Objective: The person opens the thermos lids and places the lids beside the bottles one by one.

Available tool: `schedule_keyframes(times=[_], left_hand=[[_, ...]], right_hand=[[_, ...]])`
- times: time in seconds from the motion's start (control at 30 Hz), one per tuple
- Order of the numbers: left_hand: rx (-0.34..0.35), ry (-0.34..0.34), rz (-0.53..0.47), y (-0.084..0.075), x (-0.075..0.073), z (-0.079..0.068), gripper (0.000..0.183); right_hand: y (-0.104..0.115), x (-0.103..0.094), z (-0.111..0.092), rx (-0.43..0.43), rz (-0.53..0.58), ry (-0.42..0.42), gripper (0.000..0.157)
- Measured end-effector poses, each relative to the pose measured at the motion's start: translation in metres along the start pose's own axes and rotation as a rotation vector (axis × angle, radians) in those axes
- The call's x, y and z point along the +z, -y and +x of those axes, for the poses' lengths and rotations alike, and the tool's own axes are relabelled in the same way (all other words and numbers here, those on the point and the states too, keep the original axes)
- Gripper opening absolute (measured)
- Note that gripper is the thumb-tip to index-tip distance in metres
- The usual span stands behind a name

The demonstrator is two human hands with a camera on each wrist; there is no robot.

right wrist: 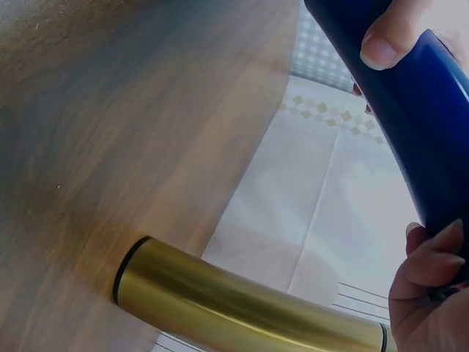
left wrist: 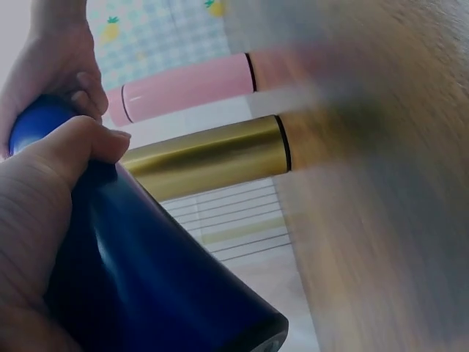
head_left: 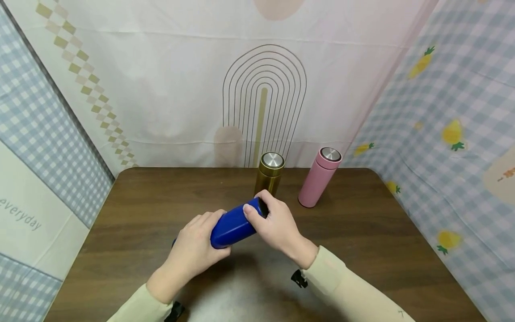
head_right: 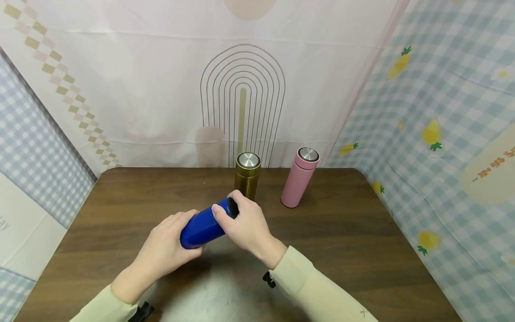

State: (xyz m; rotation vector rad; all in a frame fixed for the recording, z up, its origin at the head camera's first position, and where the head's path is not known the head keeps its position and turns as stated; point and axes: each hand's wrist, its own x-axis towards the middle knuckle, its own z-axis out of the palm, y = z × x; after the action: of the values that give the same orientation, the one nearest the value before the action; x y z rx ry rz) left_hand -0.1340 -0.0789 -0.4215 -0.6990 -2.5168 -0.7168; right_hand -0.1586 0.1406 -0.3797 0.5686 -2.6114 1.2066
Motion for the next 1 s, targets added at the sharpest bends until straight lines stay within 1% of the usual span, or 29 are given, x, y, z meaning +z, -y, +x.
schedule_keyframes(times=[0.13,0.27,0.37,0.43,0.53,0.67,0.77,0.87,1.0], left_hand=[[-0.030,0.034,-0.036,-0.001,0.002,-0.001,0.074],[-0.048,0.058,-0.079,-0.001,0.002,-0.002,0.073],[-0.035,0.058,-0.056,0.001,0.000,-0.002,0.074],[-0.022,0.054,-0.015,0.003,-0.002,0.000,0.074],[-0.006,0.047,0.052,0.006,-0.005,0.002,0.076],[0.006,0.025,0.114,0.009,-0.008,0.002,0.079],[0.008,0.022,0.132,0.010,-0.008,0.003,0.080],[0.008,0.040,0.132,0.010,-0.008,0.003,0.081],[0.006,0.054,0.120,0.008,-0.007,0.003,0.080]], right_hand=[[-0.001,-0.001,-0.004,-0.037,-0.022,-0.012,0.030],[-0.004,0.000,-0.005,-0.100,-0.047,-0.015,0.028],[-0.006,-0.001,-0.005,-0.115,-0.042,0.011,0.030],[-0.007,-0.002,-0.004,-0.087,-0.040,0.044,0.032],[-0.006,-0.004,-0.003,-0.006,-0.059,0.090,0.039],[-0.004,-0.006,-0.003,0.091,-0.101,0.120,0.050],[-0.002,-0.007,-0.003,0.132,-0.123,0.122,0.052],[0.000,-0.007,-0.002,0.164,-0.140,0.123,0.052],[0.002,-0.008,-0.002,0.186,-0.149,0.127,0.053]])
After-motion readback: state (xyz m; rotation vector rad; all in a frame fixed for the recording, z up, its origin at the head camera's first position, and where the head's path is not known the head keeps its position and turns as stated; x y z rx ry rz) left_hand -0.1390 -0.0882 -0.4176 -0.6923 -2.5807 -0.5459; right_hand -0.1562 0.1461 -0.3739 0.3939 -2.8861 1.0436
